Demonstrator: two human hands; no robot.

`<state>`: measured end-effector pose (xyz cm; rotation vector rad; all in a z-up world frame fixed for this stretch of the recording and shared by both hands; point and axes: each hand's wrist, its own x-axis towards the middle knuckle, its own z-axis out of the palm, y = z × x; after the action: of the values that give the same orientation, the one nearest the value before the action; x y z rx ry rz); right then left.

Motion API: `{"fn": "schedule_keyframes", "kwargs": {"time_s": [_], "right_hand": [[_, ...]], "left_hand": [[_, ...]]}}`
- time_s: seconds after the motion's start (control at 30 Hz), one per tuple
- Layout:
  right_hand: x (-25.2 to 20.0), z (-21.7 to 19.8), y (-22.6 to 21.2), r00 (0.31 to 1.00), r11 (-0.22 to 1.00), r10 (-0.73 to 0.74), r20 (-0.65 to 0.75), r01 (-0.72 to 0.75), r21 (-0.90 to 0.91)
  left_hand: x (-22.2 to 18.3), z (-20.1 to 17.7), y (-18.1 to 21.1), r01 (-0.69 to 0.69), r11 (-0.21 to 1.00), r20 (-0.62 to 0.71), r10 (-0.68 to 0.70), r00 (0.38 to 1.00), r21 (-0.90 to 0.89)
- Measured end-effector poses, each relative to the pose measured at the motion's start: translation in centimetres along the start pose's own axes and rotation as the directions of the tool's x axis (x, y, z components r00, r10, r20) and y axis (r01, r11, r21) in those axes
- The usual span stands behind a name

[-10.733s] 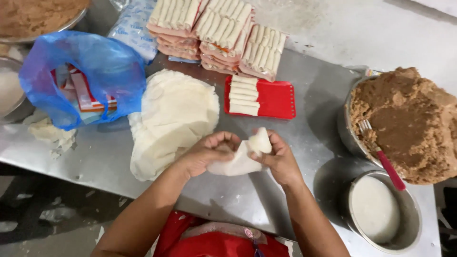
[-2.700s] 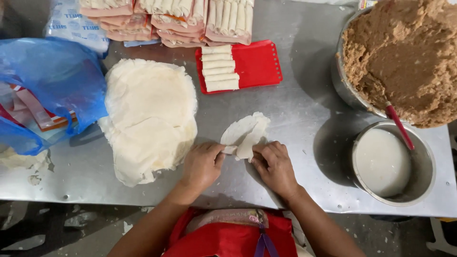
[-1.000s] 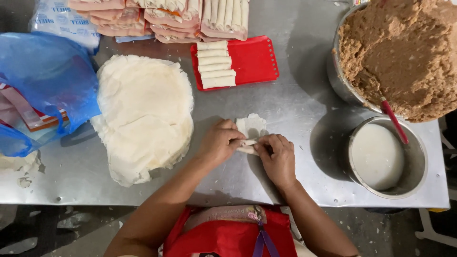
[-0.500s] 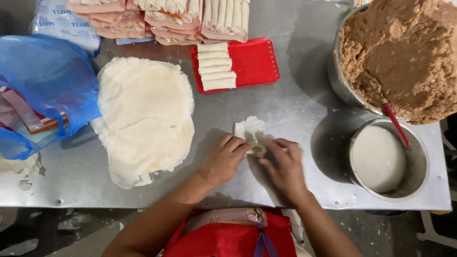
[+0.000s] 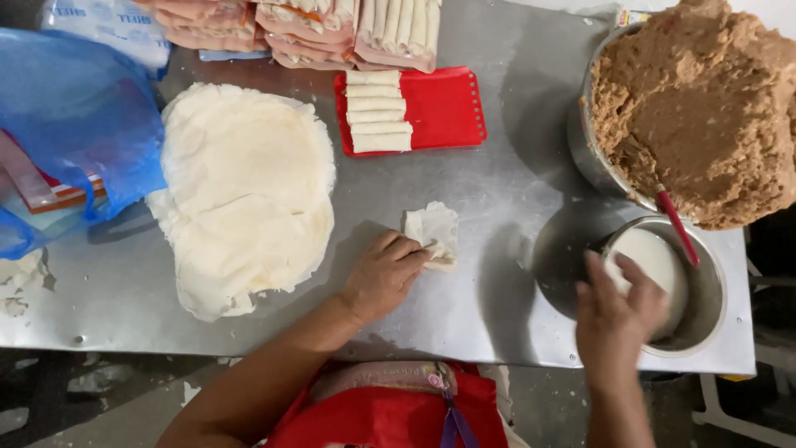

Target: Manually assembling spring rolls by placing filling on a wrapper and rolling it up on a metal table.

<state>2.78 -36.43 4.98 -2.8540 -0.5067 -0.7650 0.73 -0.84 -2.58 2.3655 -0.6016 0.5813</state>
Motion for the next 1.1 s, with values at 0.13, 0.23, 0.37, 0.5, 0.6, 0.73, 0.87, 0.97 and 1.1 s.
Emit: {"fn": "schedule_keyframes", "kwargs": {"time_s": [0.13,0.23,0.37,0.5,0.6,0.73,0.87,0.97,1.1], "right_hand": [[4.2,6.2,-8.0,0.988,0.984,-0.115,-0.106,0.128,0.121],[6.5,10.2,-9.3,0.915,0.928,-0.343,0.211,0.295,0.230],[8.2,12.5,-9.1,0.866,0.914,-0.406,0.291,0.379,0.147],[9.4,8.8,-13.8,0.798,0.828,-0.553,0.239,0.492,0.269],[9.3,11.9,-12.0,0.840,0.877,-0.476,0.260,0.430,0.216],[7.3,10.4,-11.3,0.873,0.845,-0.449,0.191,0.345,0.409],[4.3,10.2,-11.7,0.902,0.802,-0.331,0.277,0.114,0.586],[4.8,10.2,-12.0,0.933,0.727,-0.185,0.308,-0.081,0.682],[5.9,9.5,-12.3,0.945,0.625,-0.100,0.310,-0.183,0.759]], "left_hand": [[-0.1,0.6,0.1,0.069,0.997,-0.007,-0.070,0.998,-0.023],[0.0,0.4,0.0,0.066,0.997,-0.007,-0.066,0.998,-0.031],[-0.1,0.7,0.0,0.043,0.999,-0.016,-0.043,0.999,-0.019],[-0.3,1.7,-0.4,0.027,0.999,-0.022,-0.026,0.999,0.041],[0.1,0.9,-0.1,0.037,0.999,0.027,-0.037,0.999,0.023],[0.2,1.4,-0.5,0.077,0.997,0.051,-0.077,0.996,0.001],[1.6,-0.9,-0.4,0.181,0.967,0.088,-0.167,0.982,-0.181],[1.6,-0.4,-1.4,0.276,0.912,0.103,-0.256,0.961,-0.303],[1.7,0.5,-2.1,0.330,0.873,0.064,-0.330,0.942,-0.359]]}}
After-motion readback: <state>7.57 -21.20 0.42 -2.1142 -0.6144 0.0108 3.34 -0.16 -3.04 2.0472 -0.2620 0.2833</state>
